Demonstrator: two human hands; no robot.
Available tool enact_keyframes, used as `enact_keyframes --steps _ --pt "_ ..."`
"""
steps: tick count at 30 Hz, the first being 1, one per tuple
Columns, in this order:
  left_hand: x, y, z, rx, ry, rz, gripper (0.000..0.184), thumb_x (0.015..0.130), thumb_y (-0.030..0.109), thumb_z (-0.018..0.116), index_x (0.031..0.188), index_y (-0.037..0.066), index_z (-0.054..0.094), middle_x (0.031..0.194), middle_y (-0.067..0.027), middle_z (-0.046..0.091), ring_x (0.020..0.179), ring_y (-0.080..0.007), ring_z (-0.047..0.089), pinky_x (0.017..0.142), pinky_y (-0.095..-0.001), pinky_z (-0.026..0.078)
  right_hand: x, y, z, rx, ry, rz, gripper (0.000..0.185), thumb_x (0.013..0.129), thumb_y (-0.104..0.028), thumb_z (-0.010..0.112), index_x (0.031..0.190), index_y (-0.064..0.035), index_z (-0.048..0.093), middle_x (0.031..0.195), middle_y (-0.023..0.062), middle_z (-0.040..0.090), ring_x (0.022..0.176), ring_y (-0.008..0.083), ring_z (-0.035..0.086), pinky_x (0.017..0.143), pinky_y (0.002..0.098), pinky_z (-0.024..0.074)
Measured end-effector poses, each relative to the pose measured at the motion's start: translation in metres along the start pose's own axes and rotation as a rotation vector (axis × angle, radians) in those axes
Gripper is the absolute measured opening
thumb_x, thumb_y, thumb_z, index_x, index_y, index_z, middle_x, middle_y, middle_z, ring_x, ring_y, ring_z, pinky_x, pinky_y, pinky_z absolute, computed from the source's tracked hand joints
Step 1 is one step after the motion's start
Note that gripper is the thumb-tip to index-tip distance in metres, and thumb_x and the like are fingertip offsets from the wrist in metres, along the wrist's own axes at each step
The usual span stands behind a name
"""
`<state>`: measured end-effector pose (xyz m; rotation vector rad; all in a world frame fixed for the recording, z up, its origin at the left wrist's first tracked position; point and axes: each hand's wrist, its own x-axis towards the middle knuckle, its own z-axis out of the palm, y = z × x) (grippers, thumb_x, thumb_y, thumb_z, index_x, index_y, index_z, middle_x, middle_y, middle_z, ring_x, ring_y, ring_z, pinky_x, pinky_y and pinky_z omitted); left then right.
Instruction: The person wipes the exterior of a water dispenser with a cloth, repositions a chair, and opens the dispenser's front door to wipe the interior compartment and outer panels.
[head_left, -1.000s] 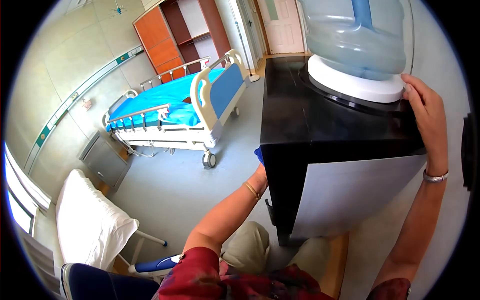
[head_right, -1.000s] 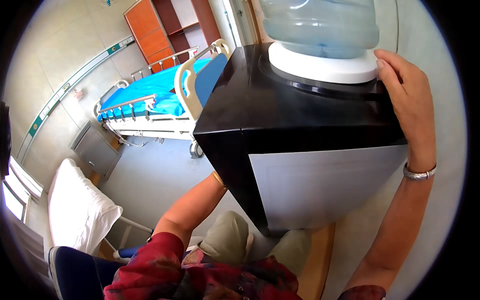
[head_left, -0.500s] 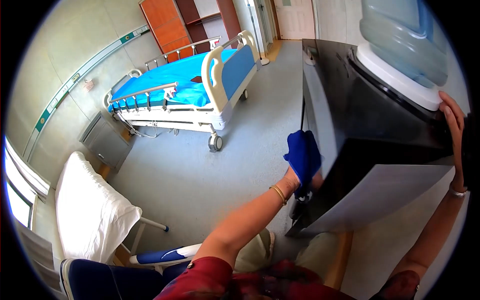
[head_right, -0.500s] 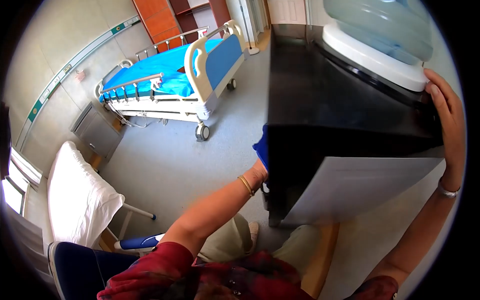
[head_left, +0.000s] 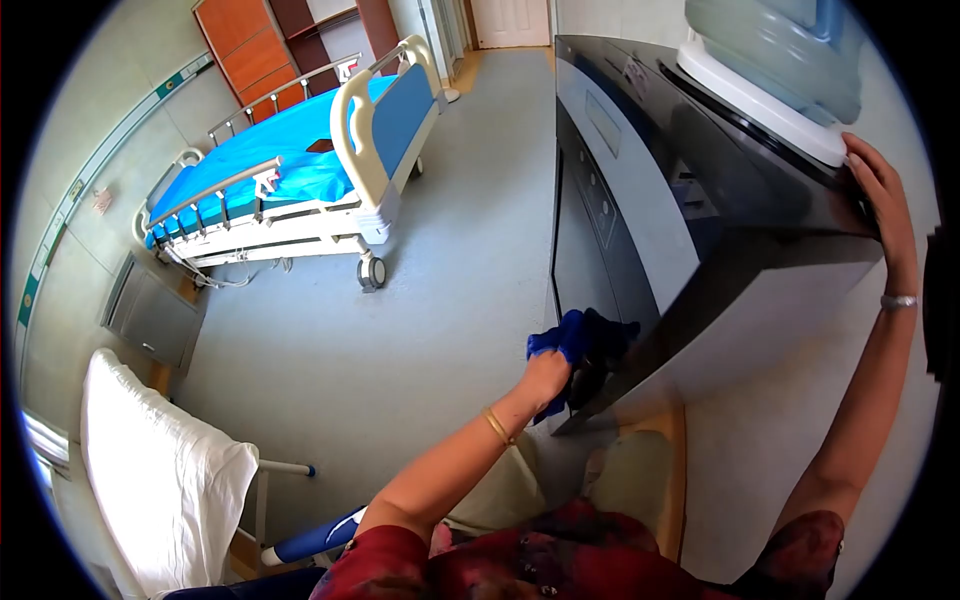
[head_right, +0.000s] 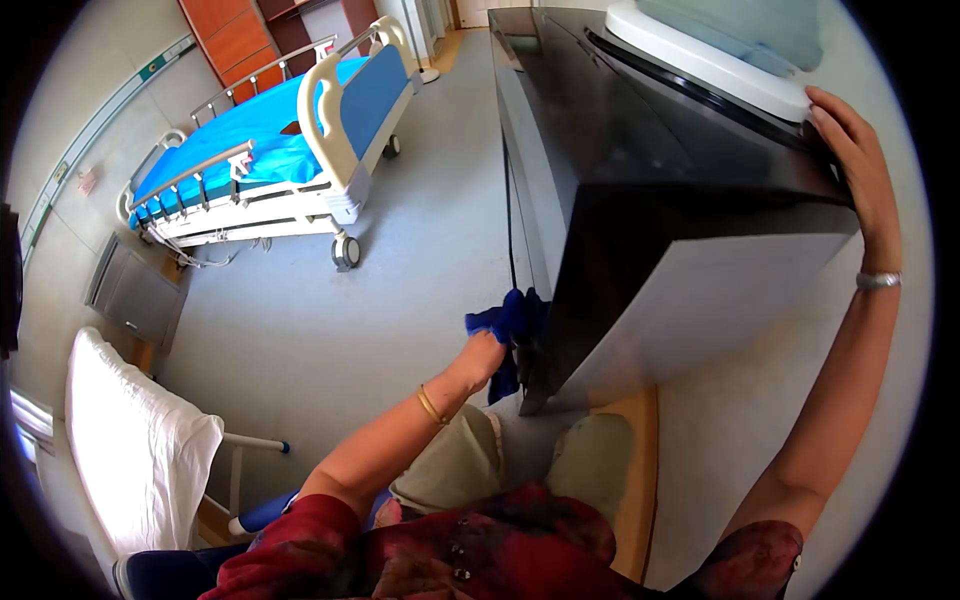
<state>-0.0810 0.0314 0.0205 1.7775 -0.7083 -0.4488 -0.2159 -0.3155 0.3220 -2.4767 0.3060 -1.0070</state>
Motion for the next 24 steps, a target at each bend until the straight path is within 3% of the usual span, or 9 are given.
enact_keyframes --steps 3,5,6,9,13,15,18,23,24 --pt "-0.014 -0.004 0.005 0.3 -0.009 -0.145 0.051 0.09 0.025 0.037 0.134 0.004 0.024 0.075 -0.0249 0.057 0.074 -0.0369 0.057 0.069 -0.0416 0.044 0.002 -0.007 0.003 -0.013 -0.01 -0.02 0.038 0.087 -0.025 0.051 0.114 0.0017 0.053 0.105 0.0067 0.056 0.093 0.014 0.051 0.086 0.0234 0.038" --pt "-0.018 0.011 0.009 -0.22 0.164 -0.302 0.053 0.092 0.039 0.032 0.127 -0.001 0.035 0.082 -0.0276 0.057 0.083 -0.0372 0.056 0.075 -0.0416 0.042 0.003 -0.01 0.004 0.081 -0.062 0.031 0.039 0.086 -0.024 0.051 0.114 0.0024 0.053 0.103 0.0074 0.057 0.091 0.0138 0.051 0.085 0.0236 0.0384" --pt "-0.02 0.021 0.009 -0.315 0.236 -0.397 0.062 0.089 0.051 0.032 0.115 -0.003 0.049 0.092 -0.0268 0.058 0.09 -0.0364 0.054 0.081 -0.0401 0.039 0.0 -0.016 0.004 0.057 -0.076 0.052 0.038 0.085 -0.022 0.051 0.114 0.0029 0.052 0.1 0.0076 0.057 0.089 0.0133 0.051 0.084 0.0238 0.0387" --pt "-0.018 0.034 0.018 -0.429 0.414 -0.332 0.067 0.086 0.058 0.035 0.103 -0.003 0.057 0.099 -0.0236 0.058 0.095 -0.0319 0.053 0.085 -0.0366 0.038 -0.001 -0.02 0.006 0.034 -0.055 0.045 0.039 0.085 -0.023 0.051 0.113 0.0036 0.052 0.098 0.0083 0.058 0.088 0.0138 0.052 0.083 0.0239 0.039" --pt "-0.022 0.074 0.021 -0.502 0.541 -0.192 0.064 0.086 0.056 0.038 0.103 -0.003 0.057 0.099 -0.0181 0.06 0.098 -0.0248 0.053 0.088 -0.0321 0.037 0.0 -0.022 0.005 0.07 -0.061 0.092 0.041 0.085 -0.025 0.051 0.115 0.0037 0.051 0.099 0.0091 0.058 0.091 0.0146 0.052 0.084 0.0239 0.0389" --pt "-0.021 0.077 0.019 -0.457 0.499 -0.314 0.061 0.087 0.053 0.039 0.104 -0.003 0.057 0.098 -0.0178 0.06 0.096 -0.0247 0.054 0.086 -0.0319 0.037 0.001 -0.018 0.003 0.068 -0.054 0.099 0.044 0.084 -0.028 0.052 0.115 0.0032 0.051 0.097 0.0083 0.058 0.089 0.0141 0.052 0.084 0.0236 0.0389" --pt "-0.014 0.065 0.02 -0.421 0.501 -0.149 0.059 0.088 0.051 0.039 0.104 -0.003 0.057 0.095 -0.0179 0.06 0.093 -0.0246 0.054 0.084 -0.0323 0.038 0.003 -0.015 0.006 0.059 -0.061 0.131 0.047 0.084 -0.032 0.052 0.116 0.0026 0.052 0.093 0.0067 0.057 0.085 0.013 0.051 0.082 0.0231 0.0392" --pt "-0.011 0.042 0.01 -0.229 0.667 -0.083 0.051 0.091 0.044 0.034 0.108 0.0 0.056 0.083 -0.013 0.06 0.076 -0.0205 0.055 0.073 -0.034 0.043 0.003 -0.018 0.004 0.06 -0.116 0.131 0.048 0.086 -0.038 0.05 0.115 0.0005 0.053 0.089 0.0028 0.055 0.085 0.0115 0.05 0.08 0.0227 0.0387" --pt "-0.008 0.026 -0.001 -0.305 0.69 0.048 0.048 0.092 0.04 0.032 0.109 0.002 0.055 0.076 -0.0085 0.06 0.065 -0.0181 0.053 0.064 -0.0339 0.044 0.003 -0.019 0.003 0.057 -0.116 0.133 0.048 0.086 -0.038 0.05 0.115 0.0005 0.053 0.089 0.0028 0.055 0.085 0.0115 0.05 0.08 0.0227 0.0387"
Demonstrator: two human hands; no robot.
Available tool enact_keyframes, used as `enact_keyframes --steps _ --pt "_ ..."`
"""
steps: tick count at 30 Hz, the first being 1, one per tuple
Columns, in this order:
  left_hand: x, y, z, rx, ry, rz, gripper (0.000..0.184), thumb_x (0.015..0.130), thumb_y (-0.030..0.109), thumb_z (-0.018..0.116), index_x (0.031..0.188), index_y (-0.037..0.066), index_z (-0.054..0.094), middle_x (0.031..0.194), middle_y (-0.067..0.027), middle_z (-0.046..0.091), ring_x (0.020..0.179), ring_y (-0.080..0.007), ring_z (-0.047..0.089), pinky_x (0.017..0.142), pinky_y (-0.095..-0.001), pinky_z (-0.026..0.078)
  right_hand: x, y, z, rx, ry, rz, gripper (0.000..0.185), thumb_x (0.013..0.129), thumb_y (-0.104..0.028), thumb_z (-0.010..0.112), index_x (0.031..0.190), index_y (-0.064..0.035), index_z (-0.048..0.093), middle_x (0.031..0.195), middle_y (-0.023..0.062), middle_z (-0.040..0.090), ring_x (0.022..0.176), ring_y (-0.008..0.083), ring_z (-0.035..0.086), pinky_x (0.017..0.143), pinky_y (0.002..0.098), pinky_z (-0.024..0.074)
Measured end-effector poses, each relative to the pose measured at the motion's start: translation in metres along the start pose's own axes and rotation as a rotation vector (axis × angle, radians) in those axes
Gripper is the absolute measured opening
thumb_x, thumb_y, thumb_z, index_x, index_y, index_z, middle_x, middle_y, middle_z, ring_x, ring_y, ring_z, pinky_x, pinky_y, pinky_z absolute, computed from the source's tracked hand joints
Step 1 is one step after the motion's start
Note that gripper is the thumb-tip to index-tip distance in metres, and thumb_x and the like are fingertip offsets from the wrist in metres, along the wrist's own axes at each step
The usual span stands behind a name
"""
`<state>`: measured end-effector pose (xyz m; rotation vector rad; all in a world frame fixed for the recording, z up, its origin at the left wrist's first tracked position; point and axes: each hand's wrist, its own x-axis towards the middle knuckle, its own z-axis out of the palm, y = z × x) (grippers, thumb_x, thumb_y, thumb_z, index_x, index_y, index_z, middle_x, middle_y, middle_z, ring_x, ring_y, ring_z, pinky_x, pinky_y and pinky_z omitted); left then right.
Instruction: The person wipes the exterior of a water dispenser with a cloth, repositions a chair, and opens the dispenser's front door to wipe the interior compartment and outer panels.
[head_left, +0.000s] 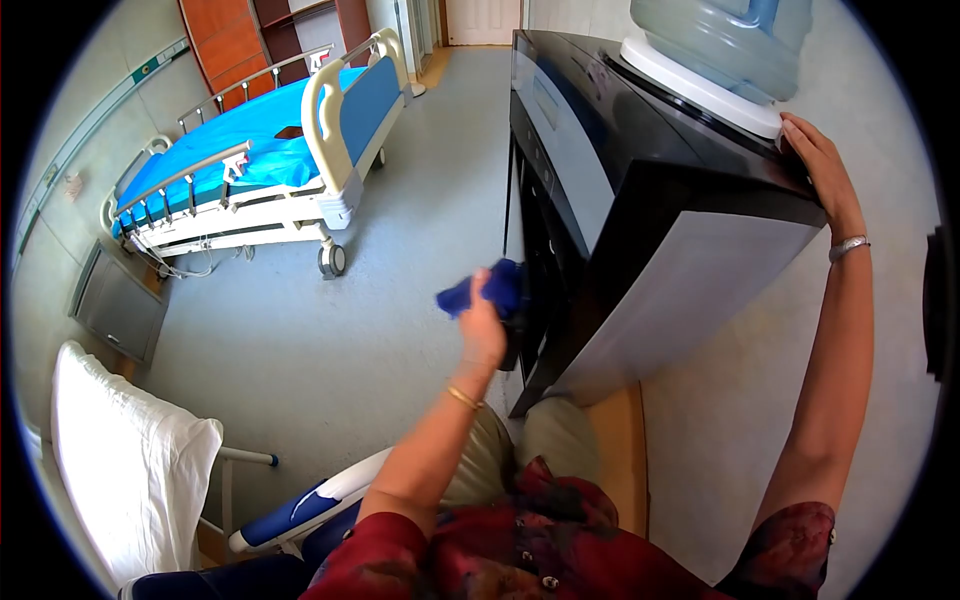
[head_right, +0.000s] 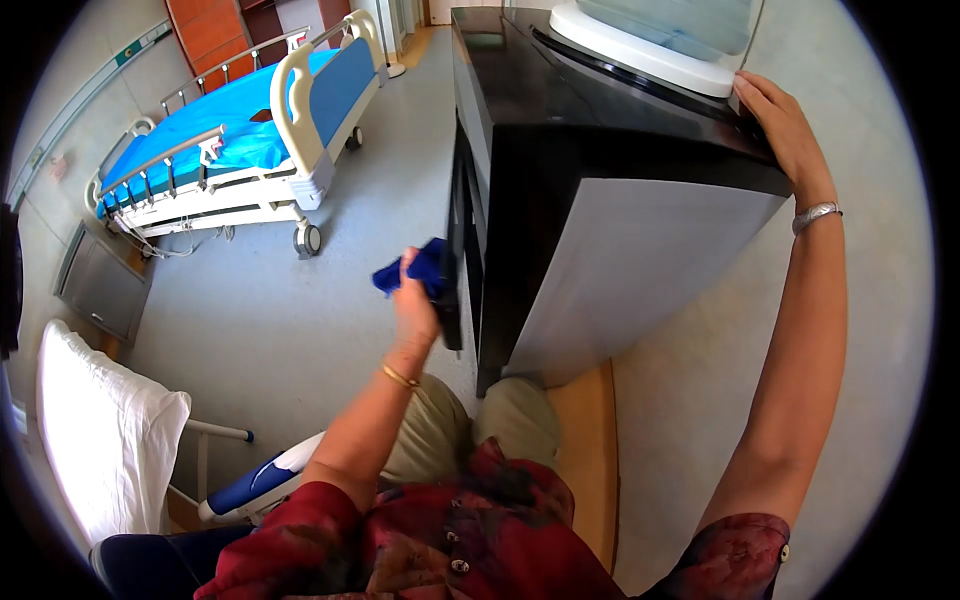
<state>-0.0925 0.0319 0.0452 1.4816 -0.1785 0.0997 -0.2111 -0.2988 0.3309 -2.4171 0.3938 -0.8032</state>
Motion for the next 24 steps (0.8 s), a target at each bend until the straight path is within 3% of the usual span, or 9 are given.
enact_keyframes --steps 1,6,9,11,15,19,21,22,24 --pt "0.011 -0.003 -0.006 -0.278 -0.015 -0.083 0.051 0.091 0.045 0.035 0.106 0.002 0.058 0.071 -0.0058 0.059 0.06 -0.0152 0.052 0.056 -0.0303 0.043 0.0 -0.001 0.0 -0.011 0.006 0.004 0.048 0.086 -0.039 0.05 0.113 0.0004 0.054 0.088 0.0025 0.055 0.084 0.0115 0.05 0.08 0.0224 0.0384" --pt "0.047 0.008 -0.061 -0.382 0.04 -0.141 0.054 0.085 0.053 0.043 0.097 0.004 0.061 0.072 -0.0036 0.058 0.059 -0.0104 0.052 0.052 -0.024 0.042 0.005 0.002 0.0 -0.059 -0.032 0.019 0.048 0.087 -0.041 0.048 0.107 0.0004 0.058 0.085 0.0012 0.055 0.081 0.0108 0.049 0.079 0.0211 0.0374" --pt "0.07 0.023 -0.087 -0.573 0.045 -0.239 0.044 0.087 0.047 0.045 0.101 0.006 0.058 0.086 -0.0053 0.059 0.071 -0.0145 0.057 0.064 -0.0257 0.047 0.005 0.003 0.002 -0.061 0.003 0.007 0.047 0.087 -0.043 0.047 0.103 0.0007 0.059 0.082 0.0006 0.054 0.079 0.01 0.047 0.077 0.0211 0.037" --pt "0.077 0.029 -0.103 -0.593 0.103 -0.15 0.043 0.088 0.045 0.044 0.103 0.007 0.056 0.092 -0.0058 0.059 0.08 -0.0155 0.057 0.07 -0.0275 0.047 0.009 0.009 0.003 -0.088 0.044 -0.048 0.041 0.086 -0.042 0.046 0.075 -0.0019 0.051 0.069 -0.0021 0.044 0.067 0.0094 0.037 0.063 0.0219 0.0319" --pt "0.062 0.078 -0.097 -0.52 0.136 -0.056 0.044 0.091 0.045 0.039 0.105 0.006 0.054 0.09 -0.0061 0.06 0.085 -0.0155 0.057 0.077 -0.0301 0.045 0.006 0.004 0.006 -0.056 0.044 -0.032 0.041 0.086 -0.042 0.045 0.07 -0.0043 0.046 0.066 -0.003 0.04 0.064 0.0094 0.033 0.059 0.0222 0.029" --pt "0.042 0.126 -0.082 -0.022 0.059 0.352 0.037 0.091 0.038 0.045 0.094 0.003 0.056 0.078 -0.0038 0.057 0.072 -0.0119 0.052 0.065 -0.0257 0.043 0.008 0.008 0.004 -0.085 0.05 -0.069 0.042 0.085 -0.044 0.045 0.07 -0.0045 0.046 0.067 -0.0026 0.04 0.064 0.0095 0.034 0.06 0.0223 0.0292" --pt "0.045 0.128 -0.073 0.478 -0.075 0.716 0.021 0.086 0.022 0.054 0.093 0.002 0.055 0.081 -0.0067 0.058 0.073 -0.0165 0.055 0.064 -0.0293 0.046 0.008 0.01 0.002 -0.089 0.05 -0.07 0.042 0.085 -0.044 0.045 0.071 -0.0044 0.046 0.067 -0.0025 0.04 0.064 0.0095 0.034 0.06 0.0223 0.0292" --pt "0.044 0.141 -0.065 1.205 0.044 1.17 0.022 0.074 0.009 0.059 0.094 0.002 0.055 0.086 -0.0107 0.059 0.08 -0.0236 0.057 0.066 -0.0337 0.048 0.008 0.009 0.001 -0.095 0.046 -0.078 0.043 0.085 -0.044 0.045 0.071 -0.0042 0.046 0.067 -0.0024 0.04 0.064 0.0098 0.034 0.06 0.0223 0.0294" --pt "0.054 0.128 -0.059 1.391 -0.183 0.818 0.036 0.07 0.0 0.054 0.105 0.001 0.049 0.088 -0.0138 0.059 0.076 -0.0304 0.06 0.062 -0.0378 0.05 0.008 0.01 0.003 -0.098 0.041 -0.088 0.043 0.085 -0.045 0.045 0.073 -0.0036 0.046 0.068 -0.0019 0.04 0.065 0.0105 0.035 0.062 0.023 0.0303"
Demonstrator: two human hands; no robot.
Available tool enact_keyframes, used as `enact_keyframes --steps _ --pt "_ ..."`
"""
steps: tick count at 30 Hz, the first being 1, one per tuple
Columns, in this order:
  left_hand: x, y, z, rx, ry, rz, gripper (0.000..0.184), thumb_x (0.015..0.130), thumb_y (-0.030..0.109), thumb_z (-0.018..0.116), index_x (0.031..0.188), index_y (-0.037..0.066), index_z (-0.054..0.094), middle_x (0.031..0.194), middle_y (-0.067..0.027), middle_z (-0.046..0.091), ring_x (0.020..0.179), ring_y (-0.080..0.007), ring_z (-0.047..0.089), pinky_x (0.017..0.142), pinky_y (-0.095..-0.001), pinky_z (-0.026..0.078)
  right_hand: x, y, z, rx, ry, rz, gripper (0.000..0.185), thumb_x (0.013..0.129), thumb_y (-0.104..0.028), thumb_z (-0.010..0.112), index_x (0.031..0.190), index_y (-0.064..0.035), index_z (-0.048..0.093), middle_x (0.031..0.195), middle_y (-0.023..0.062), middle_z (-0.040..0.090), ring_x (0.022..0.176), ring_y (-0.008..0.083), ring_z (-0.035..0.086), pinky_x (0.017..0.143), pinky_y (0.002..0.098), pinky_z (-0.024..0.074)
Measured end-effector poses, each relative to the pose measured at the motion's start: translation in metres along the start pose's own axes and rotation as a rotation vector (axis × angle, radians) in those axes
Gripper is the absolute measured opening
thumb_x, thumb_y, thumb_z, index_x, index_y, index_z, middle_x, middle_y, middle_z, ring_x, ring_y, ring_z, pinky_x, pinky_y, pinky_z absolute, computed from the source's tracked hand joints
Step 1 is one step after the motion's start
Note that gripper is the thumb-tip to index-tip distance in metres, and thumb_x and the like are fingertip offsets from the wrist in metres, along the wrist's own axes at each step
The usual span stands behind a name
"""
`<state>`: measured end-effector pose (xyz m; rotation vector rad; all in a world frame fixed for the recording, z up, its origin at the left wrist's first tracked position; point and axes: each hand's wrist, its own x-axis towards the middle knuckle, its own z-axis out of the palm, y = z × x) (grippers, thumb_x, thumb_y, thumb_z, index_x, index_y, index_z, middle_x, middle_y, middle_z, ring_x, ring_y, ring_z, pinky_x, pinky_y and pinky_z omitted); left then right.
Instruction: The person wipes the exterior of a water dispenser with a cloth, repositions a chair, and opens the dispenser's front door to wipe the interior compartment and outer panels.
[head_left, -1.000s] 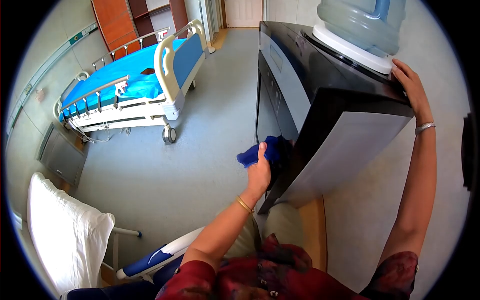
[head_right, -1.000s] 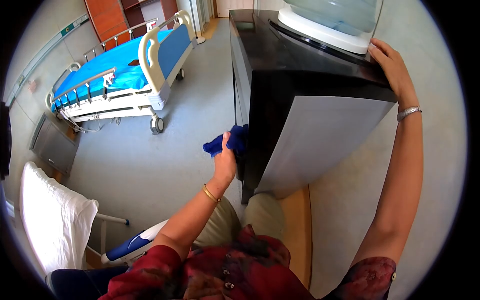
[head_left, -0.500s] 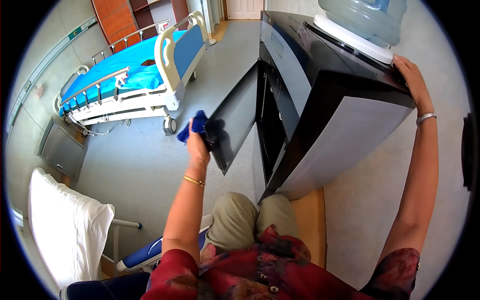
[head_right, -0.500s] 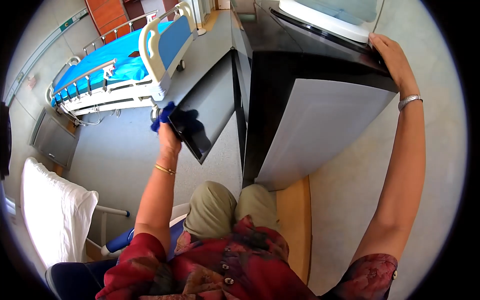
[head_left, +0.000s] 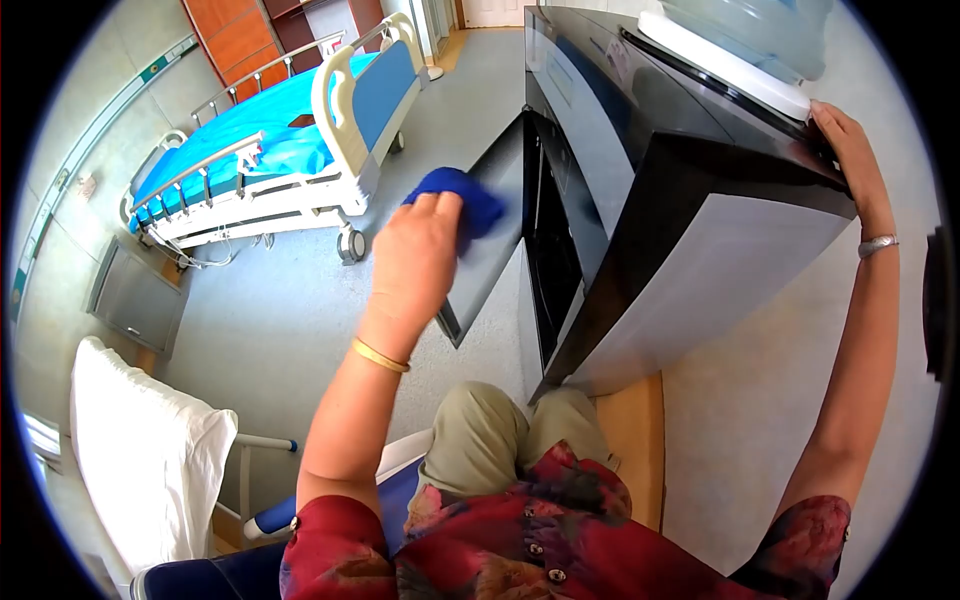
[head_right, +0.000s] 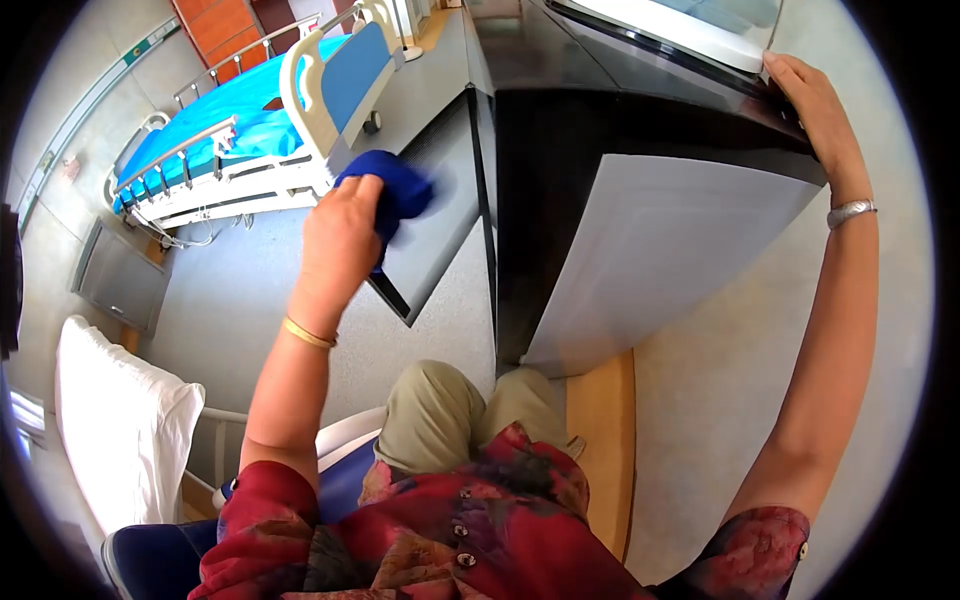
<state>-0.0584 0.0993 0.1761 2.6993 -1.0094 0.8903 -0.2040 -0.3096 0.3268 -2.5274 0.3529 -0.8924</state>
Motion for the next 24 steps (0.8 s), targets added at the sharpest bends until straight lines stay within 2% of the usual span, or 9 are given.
enact_keyframes --steps 2,3,5,9,11,13,17,20,24 --pt "0.01 -0.012 -0.001 0.057 -0.115 -0.088 0.04 0.072 -0.001 0.051 0.111 0.0 0.041 0.082 -0.0168 0.06 0.066 -0.0334 0.061 0.056 -0.039 0.05 0.005 0.006 -0.006 -0.044 -0.028 -0.012 0.041 0.086 -0.043 0.046 0.08 -0.0019 0.05 0.07 -0.0022 0.042 0.067 0.0093 0.038 0.064 0.0216 0.0332" --pt "0.018 -0.015 -0.005 0.086 -0.234 -0.15 0.029 0.071 0.001 0.052 0.099 0.0 0.05 0.074 -0.0176 0.06 0.068 -0.034 0.061 0.059 -0.0395 0.05 0.005 0.01 -0.008 -0.096 -0.06 -0.022 0.041 0.088 -0.04 0.047 0.088 -0.0002 0.055 0.073 -0.0024 0.045 0.069 0.0081 0.041 0.067 0.0202 0.0362" --pt "0.03 -0.039 0.005 0.19 -0.322 -0.057 0.019 0.07 0.004 0.053 0.087 0.0 0.059 0.074 -0.0176 0.062 0.071 -0.0346 0.061 0.063 -0.0412 0.05 0.001 0.007 -0.007 -0.028 -0.062 -0.037 0.041 0.088 -0.039 0.048 0.09 0.0009 0.055 0.074 -0.0015 0.045 0.069 0.0087 0.041 0.068 0.0203 0.0375" --pt "0.072 -0.043 0.02 0.124 -0.415 -0.06 0.014 0.071 0.006 0.052 0.078 0.001 0.063 0.081 -0.0176 0.063 0.077 -0.0337 0.061 0.069 -0.0413 0.049 0.003 0.012 -0.01 -0.115 -0.073 -0.039 0.04 0.088 -0.035 0.05 0.098 0.0032 0.055 0.077 0.0033 0.047 0.072 0.0106 0.043 0.072 0.0202 0.0389" --pt "0.093 -0.029 0.037 0.111 -0.425 -0.068 0.016 0.073 0.006 0.051 0.082 0.001 0.063 0.086 -0.018 0.063 0.083 -0.0324 0.061 0.073 -0.0402 0.049 0.003 0.016 -0.01 -0.221 -0.037 -0.216 0.039 0.088 -0.034 0.049 0.1 0.003 0.055 0.077 0.0048 0.048 0.072 0.0103 0.043 0.072 0.0208 0.0387" --pt "0.112 -0.012 0.053 0.035 -0.377 -0.093 0.014 0.069 0.008 0.054 0.078 0.0 0.062 0.084 -0.0206 0.061 0.084 -0.0356 0.059 0.074 -0.0419 0.047 0.003 0.012 -0.009 -0.192 -0.063 -0.155 0.038 0.089 -0.032 0.048 0.102 0.0028 0.055 0.077 0.0044 0.047 0.071 0.0101 0.043 0.071 0.0207 0.0381" --pt "0.141 0.011 0.072 -0.111 -0.318 -0.124 0.02 0.076 0.019 0.05 0.083 0.005 0.063 0.086 -0.0174 0.062 0.085 -0.0358 0.058 0.074 -0.0407 0.047 0.003 0.008 -0.01 -0.047 -0.119 -0.024 0.036 0.09 -0.03 0.046 0.105 0.0024 0.054 0.074 0.0025 0.046 0.069 0.0094 0.041 0.066 0.0198 0.036" --pt "0.151 0.021 0.095 0.136 -0.224 0.004 0.016 0.079 0.014 0.051 0.088 0.011 0.064 0.092 -0.008 0.063 0.083 -0.0212 0.062 0.067 -0.0297 0.049 0.002 0.005 -0.01 -0.024 -0.111 -0.015 0.036 0.09 -0.029 0.045 0.106 0.0025 0.054 0.072 0.0013 0.045 0.067 0.0092 0.041 0.064 0.019 0.0349" --pt "0.144 0.012 0.125 0.469 -0.063 0.158 0.018 0.08 0.016 0.048 0.092 0.011 0.061 0.09 -0.0072 0.053 0.079 -0.0185 0.052 0.06 -0.029 0.04 0.002 0.007 -0.009 -0.056 -0.076 -0.022 0.038 0.09 -0.03 0.045 0.107 0.0022 0.055 0.073 0.0009 0.044 0.067 0.0086 0.04 0.063 0.0191 0.0348"
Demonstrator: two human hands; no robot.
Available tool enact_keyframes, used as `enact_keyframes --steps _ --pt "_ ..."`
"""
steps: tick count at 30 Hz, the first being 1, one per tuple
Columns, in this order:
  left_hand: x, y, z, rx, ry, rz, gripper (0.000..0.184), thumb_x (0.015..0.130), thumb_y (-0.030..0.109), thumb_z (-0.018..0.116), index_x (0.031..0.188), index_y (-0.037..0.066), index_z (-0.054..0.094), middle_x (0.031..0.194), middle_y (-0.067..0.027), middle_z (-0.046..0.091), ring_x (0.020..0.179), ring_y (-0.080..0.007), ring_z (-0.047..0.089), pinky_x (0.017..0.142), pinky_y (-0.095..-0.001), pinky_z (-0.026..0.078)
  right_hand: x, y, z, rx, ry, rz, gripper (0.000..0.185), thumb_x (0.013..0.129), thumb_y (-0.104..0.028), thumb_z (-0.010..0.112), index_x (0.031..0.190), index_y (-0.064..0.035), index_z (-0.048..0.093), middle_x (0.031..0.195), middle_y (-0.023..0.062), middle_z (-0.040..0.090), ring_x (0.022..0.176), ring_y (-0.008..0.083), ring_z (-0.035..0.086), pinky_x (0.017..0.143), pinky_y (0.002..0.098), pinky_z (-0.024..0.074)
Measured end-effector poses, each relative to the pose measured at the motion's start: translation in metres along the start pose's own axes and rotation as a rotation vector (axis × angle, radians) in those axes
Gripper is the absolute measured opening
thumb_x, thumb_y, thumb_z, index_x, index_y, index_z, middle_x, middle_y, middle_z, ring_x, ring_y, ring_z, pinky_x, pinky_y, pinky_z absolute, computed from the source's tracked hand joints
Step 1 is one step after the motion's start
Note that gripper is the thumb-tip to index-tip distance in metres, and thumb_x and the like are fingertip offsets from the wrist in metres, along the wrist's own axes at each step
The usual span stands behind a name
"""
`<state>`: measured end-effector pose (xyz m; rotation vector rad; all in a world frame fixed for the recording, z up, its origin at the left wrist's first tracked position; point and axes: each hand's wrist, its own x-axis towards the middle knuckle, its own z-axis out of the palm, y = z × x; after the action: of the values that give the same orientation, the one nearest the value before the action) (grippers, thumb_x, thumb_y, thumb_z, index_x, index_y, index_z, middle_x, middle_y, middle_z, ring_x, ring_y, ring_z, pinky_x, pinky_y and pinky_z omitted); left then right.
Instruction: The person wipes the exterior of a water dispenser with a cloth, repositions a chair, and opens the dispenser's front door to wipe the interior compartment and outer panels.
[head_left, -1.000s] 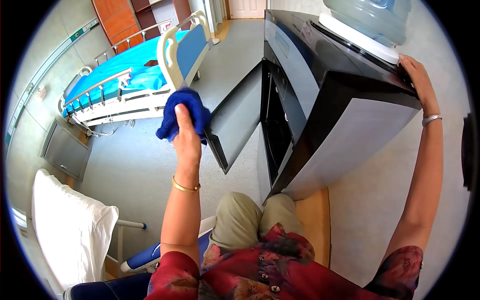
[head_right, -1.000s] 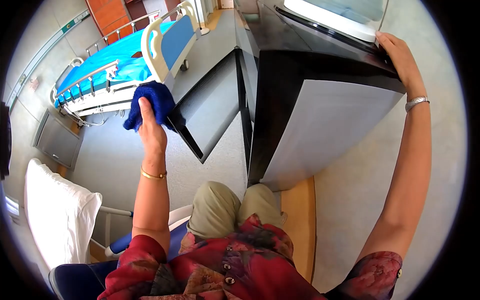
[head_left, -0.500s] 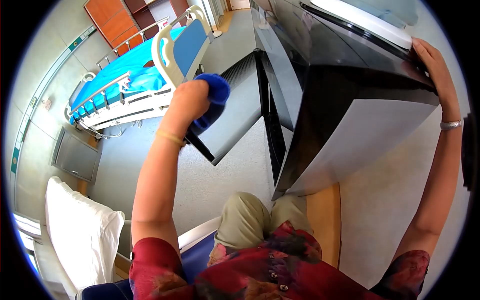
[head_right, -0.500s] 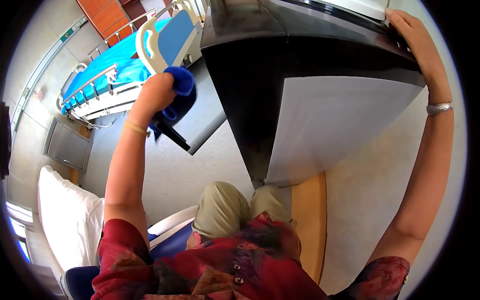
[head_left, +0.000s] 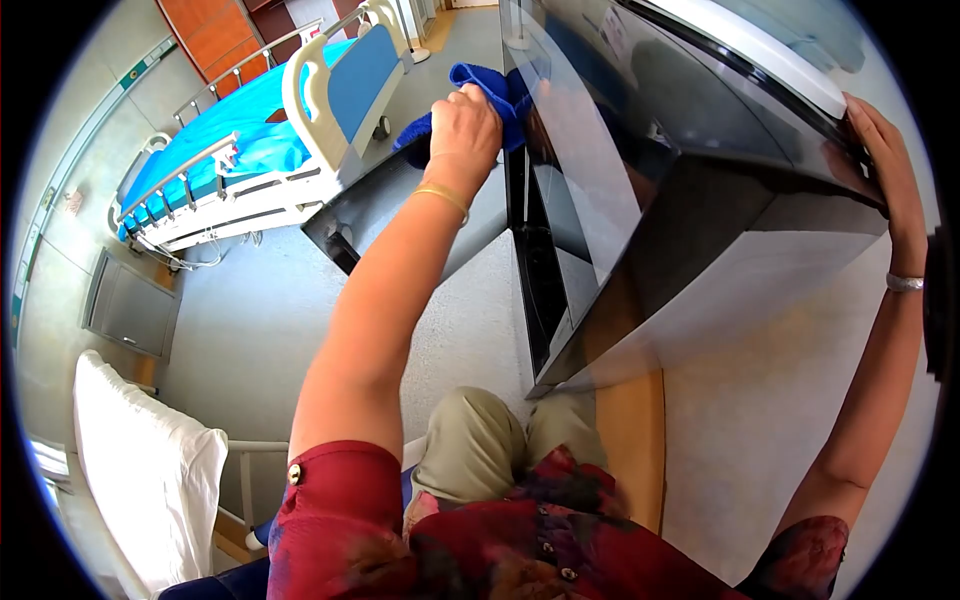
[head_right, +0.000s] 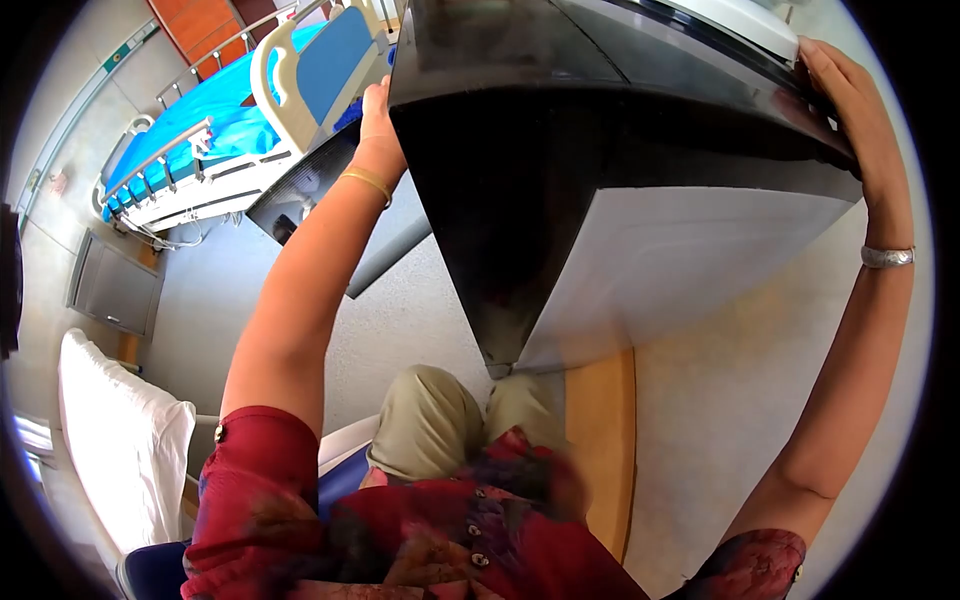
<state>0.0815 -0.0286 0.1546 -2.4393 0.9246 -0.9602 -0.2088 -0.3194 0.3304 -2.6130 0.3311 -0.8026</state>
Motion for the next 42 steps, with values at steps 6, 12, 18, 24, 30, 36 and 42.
enact_keyframes --steps 6,12,18,24,30,36,42 --pt "-0.015 -0.004 -0.001 0.098 0.207 0.03 0.022 0.079 0.017 0.047 0.097 0.009 0.058 0.092 -0.0087 0.051 0.08 -0.0193 0.05 0.064 -0.0314 0.039 -0.001 0.002 -0.003 0.064 -0.052 -0.028 0.039 0.09 -0.031 0.046 0.109 0.0017 0.054 0.075 0.0008 0.042 0.071 0.0082 0.04 0.065 0.0176 0.0353" --pt "-0.013 -0.045 -0.031 -0.473 -0.231 -0.047 0.016 0.08 0.009 0.045 0.092 0.001 0.054 0.088 -0.0205 0.061 0.088 -0.0331 0.059 0.075 -0.0411 0.047 0.008 0.023 -0.014 0.148 -0.076 0.108 0.035 0.087 -0.021 0.054 0.116 -0.0008 0.05 0.091 0.0044 0.049 0.077 0.0123 0.047 0.079 0.0211 0.042" --pt "-0.081 -0.095 -0.051 -0.435 -0.32 -0.073 0.018 0.071 0.003 0.052 0.089 -0.001 0.05 0.084 -0.0197 0.059 0.081 -0.0363 0.058 0.071 -0.0425 0.046 0.018 0.068 -0.024 -0.212 -0.148 -0.381 0.062 0.073 0.008 0.063 0.128 -0.0113 0.04 0.116 0.0101 0.053 0.09 0.0203 0.052 0.085 0.0262 0.0428" --pt "-0.154 -0.106 -0.053 -0.379 0.052 -0.214 0.019 0.069 0.0 0.052 0.087 0.0 0.05 0.075 -0.0164 0.058 0.075 -0.0364 0.058 0.064 -0.041 0.047 0.013 0.034 -0.014 -0.175 -0.069 -0.073 0.036 0.085 -0.014 0.057 0.119 -0.0028 0.05 0.098 0.0065 0.053 0.084 0.0154 0.05 0.082 0.0211 0.0391" --pt "-0.202 -0.095 -0.024 -0.865 0.273 -0.59 0.025 0.073 0.001 0.058 0.098 0.003 0.055 0.079 -0.0184 0.06 0.074 -0.034 0.06 0.064 -0.0363 0.047 0.007 0.02 -0.006 -0.043 -0.004 -0.025 0.049 0.088 -0.043 0.046 0.111 -0.0004 0.055 0.08 0.0013 0.045 0.077 0.0094 0.044 0.072 0.0195 0.0374" --pt "-0.206 -0.074 0.008 -1.143 0.481 -0.646 0.022 0.077 0.006 0.063 0.098 0.003 0.058 0.082 -0.0102 0.064 0.072 -0.0146 0.059 0.066 -0.0285 0.046 0.004 0.017 -0.003 -0.008 0.032 0.052 0.046 0.088 -0.041 0.048 0.11 -0.0009 0.055 0.082 0.0018 0.047 0.079 0.0091 0.046 0.076 0.0193 0.04" --pt "-0.213 -0.092 0.007 -1.171 0.245 -0.616 0.019 0.081 0.011 0.063 0.096 0.001 0.058 0.08 -0.0053 0.063 0.072 -0.0105 0.055 0.064 -0.0263 0.046 0.003 0.02 -0.006 -0.122 -0.024 0.015 0.046 0.087 -0.037 0.051 0.114 0.0011 0.053 0.096 0.0067 0.053 0.09 0.0146 0.05 0.087 0.0218 0.0367"
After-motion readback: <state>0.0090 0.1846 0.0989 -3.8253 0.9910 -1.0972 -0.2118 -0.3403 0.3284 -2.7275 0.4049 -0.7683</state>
